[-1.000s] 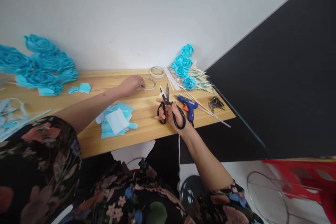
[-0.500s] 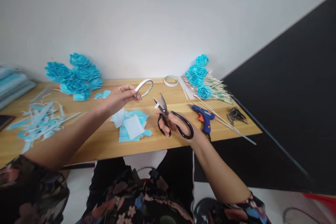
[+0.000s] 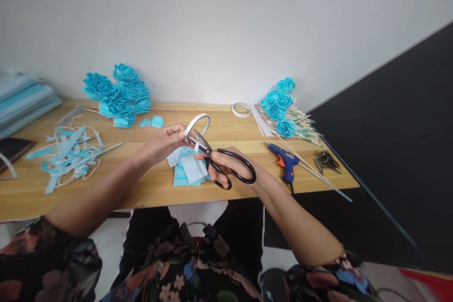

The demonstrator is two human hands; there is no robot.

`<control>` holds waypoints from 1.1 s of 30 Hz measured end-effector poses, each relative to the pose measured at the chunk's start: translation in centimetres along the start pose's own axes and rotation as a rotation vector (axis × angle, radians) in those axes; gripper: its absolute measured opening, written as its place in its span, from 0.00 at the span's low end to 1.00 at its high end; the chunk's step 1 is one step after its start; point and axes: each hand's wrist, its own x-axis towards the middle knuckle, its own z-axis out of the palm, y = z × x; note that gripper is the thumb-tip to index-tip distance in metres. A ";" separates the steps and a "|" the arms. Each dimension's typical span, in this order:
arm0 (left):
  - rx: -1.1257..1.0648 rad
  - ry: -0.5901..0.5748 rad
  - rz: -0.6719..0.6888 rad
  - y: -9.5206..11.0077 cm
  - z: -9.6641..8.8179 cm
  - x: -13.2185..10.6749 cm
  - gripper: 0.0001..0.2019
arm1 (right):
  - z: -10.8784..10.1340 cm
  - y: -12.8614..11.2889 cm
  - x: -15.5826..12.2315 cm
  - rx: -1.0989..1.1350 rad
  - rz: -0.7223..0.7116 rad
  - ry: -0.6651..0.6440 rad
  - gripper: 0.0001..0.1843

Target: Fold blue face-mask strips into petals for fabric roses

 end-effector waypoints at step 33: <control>0.099 -0.061 0.042 -0.1 -0.5 -0.6 0.12 | 0.8 -1.3 -0.1 -0.286 0.007 0.088 0.31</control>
